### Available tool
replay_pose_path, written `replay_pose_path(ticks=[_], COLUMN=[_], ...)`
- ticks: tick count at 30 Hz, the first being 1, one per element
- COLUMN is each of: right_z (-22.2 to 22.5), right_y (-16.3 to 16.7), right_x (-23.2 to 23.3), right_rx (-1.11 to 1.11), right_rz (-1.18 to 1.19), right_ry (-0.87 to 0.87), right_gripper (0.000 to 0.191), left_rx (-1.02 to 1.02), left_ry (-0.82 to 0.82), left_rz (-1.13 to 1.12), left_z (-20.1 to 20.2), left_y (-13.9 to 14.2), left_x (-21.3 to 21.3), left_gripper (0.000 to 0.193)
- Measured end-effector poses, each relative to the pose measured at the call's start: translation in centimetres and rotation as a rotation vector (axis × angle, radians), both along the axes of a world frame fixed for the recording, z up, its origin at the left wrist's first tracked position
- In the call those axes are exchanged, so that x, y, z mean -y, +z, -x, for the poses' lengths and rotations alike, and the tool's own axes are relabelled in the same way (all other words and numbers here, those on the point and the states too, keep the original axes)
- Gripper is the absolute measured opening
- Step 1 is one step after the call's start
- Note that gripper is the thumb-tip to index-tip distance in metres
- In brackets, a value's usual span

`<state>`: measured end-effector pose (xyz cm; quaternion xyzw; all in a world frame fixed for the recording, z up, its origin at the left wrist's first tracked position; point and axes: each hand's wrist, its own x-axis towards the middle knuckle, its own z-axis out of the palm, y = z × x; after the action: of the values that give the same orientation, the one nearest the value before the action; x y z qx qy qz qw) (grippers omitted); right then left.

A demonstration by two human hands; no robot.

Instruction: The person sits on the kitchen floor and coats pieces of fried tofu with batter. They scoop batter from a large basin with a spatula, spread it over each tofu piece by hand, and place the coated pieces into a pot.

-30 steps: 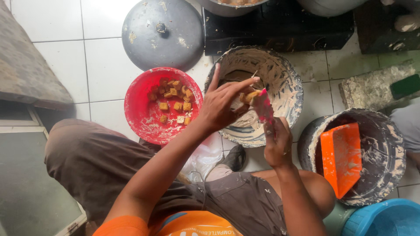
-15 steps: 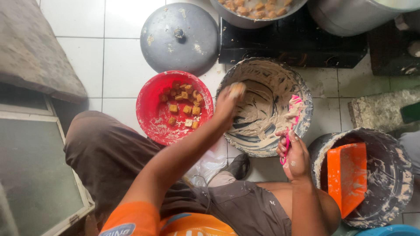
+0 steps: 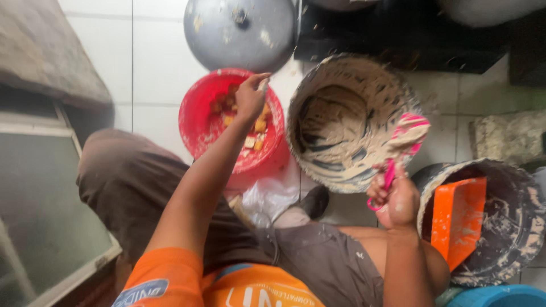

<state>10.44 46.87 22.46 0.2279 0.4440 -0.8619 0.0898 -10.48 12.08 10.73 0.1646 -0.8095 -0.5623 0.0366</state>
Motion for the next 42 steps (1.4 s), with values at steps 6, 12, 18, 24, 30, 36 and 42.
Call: replay_pose_path(ticks=[6, 12, 18, 24, 30, 36, 42], right_z=[1.1, 7.0, 13.5, 18.6, 20.6, 23.9, 24.6], right_y=[-3.9, -12.2, -19.9, -26.8, -31.9, -33.6, -31.3], right_x=[0.4, -1.1, -0.2, 1.6, 6.1, 9.5, 10.0], right_rx=[0.036, 0.425, 0.258, 0.366, -0.388, -0.155, -0.088], right_rz=[-0.203, -1.049, -1.632, -1.543, -1.599, -1.117, -0.882], right_ry=[-0.028, 0.525, 0.987, 1.136, 1.759, 1.116, 0.959], right_gripper=[0.026, 0.023, 0.024, 0.030, 0.027, 0.027, 0.029], left_rx=[0.357, 0.349, 0.246, 0.565, 0.667, 0.479, 0.511], left_ry=[0.089, -0.146, -0.342, -0.258, -0.222, -0.374, -0.428], left_rz=[0.326, 0.310, -0.155, -0.517, -0.422, -0.135, 0.003], left_z=[-7.5, -7.3, -8.0, -6.7, -3.8, -1.6, -1.0], left_y=[-7.2, -9.9, -13.6, -15.6, -13.8, -12.5, -12.4], left_x=[9.8, 6.5, -0.2, -4.4, -7.0, -7.5, -6.8], left_gripper=[0.022, 0.027, 0.049, 0.061, 0.057, 0.043, 0.030])
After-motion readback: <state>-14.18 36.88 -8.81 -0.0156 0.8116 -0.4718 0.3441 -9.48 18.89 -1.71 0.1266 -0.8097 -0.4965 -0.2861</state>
